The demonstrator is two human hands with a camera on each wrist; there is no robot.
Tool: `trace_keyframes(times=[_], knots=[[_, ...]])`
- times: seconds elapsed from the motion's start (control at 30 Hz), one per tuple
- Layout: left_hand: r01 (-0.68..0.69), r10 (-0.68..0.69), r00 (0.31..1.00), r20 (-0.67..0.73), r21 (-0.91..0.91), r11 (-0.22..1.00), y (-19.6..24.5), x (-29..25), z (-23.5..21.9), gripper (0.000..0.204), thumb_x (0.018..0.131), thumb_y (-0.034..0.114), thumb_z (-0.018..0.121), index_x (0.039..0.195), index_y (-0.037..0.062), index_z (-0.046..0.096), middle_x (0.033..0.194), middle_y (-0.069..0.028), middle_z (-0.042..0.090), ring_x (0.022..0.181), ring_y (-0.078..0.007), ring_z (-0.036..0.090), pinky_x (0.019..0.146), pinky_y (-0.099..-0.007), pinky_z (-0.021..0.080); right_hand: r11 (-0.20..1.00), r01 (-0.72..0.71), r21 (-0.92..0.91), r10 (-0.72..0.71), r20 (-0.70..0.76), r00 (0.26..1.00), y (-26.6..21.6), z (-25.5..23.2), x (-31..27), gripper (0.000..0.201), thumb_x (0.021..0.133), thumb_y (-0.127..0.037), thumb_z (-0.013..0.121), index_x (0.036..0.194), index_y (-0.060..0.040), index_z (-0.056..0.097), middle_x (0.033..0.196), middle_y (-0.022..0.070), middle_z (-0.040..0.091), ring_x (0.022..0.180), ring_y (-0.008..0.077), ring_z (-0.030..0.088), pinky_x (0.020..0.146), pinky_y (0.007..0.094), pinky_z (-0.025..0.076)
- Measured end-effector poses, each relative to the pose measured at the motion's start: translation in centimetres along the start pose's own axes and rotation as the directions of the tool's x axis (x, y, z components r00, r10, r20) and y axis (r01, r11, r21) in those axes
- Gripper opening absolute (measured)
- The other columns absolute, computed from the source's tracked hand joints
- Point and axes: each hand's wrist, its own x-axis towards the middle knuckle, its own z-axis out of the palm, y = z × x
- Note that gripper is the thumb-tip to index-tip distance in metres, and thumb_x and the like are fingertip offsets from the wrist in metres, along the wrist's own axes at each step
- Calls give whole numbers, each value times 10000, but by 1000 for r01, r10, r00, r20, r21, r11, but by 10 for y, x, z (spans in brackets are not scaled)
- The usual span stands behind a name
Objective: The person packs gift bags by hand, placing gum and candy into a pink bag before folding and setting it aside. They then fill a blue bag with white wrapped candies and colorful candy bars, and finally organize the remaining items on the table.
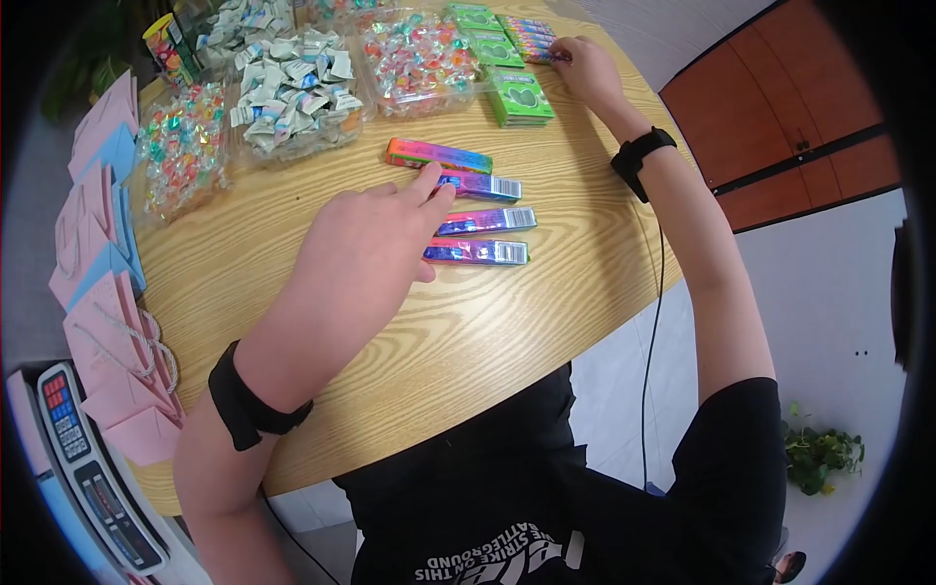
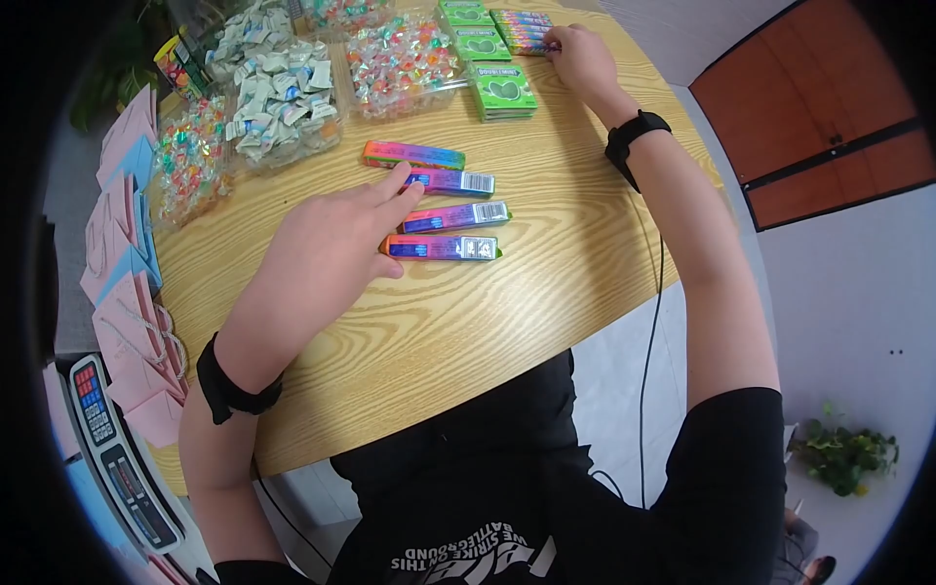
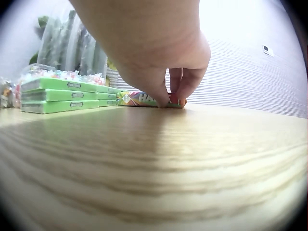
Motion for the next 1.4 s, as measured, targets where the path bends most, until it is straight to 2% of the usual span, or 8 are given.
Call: trace_keyframes(times=[0.33,0.5,0.7,0.97,1.07,1.13,1.27,1.4], knots=[[-24,23,998,-62,-21,1000,-3,-3,6,621,716,166,778,1279,42,548,1396,-125,517,1031,-315,625,859,-405,518,995,96,6,-95,-122,988,-38,-51,-46,203,869,-111,592,1048,-135,685,979,82,655,941,285,638,792,403,523],[-5,5,1000,-12,-13,1000,0,-1,2,512,727,186,773,1180,63,567,1400,-134,509,1025,-302,630,823,-399,528,884,320,341,-384,139,913,-97,-90,-91,197,853,-142,659,1051,-132,666,929,71,650,862,239,646,737,363,520],[-19,24,999,-49,98,995,0,-3,6,459,748,210,770,1135,78,562,1378,-153,509,963,-268,657,766,-365,542,862,247,443,-408,314,857,-148,-93,-113,194,856,-206,697,1031,-130,662,912,73,650,838,242,649,702,357,516],[23,-9,995,-97,151,988,9,-3,15,630,753,168,747,1335,137,507,1415,-169,480,1009,-270,645,793,-374,536,941,263,212,-323,339,883,-91,-92,-118,162,907,-202,620,1017,-101,683,892,90,682,844,269,645,725,371,515],[-68,91,987,-131,167,984,8,-5,16,640,765,142,727,1365,146,501,1356,-162,529,995,-276,643,804,-378,532,971,174,165,-225,374,900,-71,-95,-121,189,938,-168,588,1077,-76,676,930,96,677,851,249,639,760,356,506],[-64,75,994,-83,128,990,7,-3,16,597,777,129,711,1345,140,527,1281,-142,583,975,-282,639,814,-379,527,945,-119,306,-1,365,931,-70,-99,-123,215,939,-178,598,1121,-83,665,940,83,671,856,236,630,751,350,502],[-60,65,997,-35,112,992,5,-2,10,579,783,130,705,1338,136,540,1244,-124,611,959,-286,633,819,-376,524,904,-30,426,-154,392,907,-80,-116,-128,217,946,-246,592,1072,-93,681,974,91,665,889,263,628,780,368,503],[-77,79,997,-24,104,992,4,-2,9,599,779,137,710,1351,135,531,1192,-81,628,948,-271,613,815,-373,522,950,175,258,-272,414,869,-63,-106,-126,229,950,-230,595,1109,-84,670,968,80,657,862,240,615,755,349,496]])
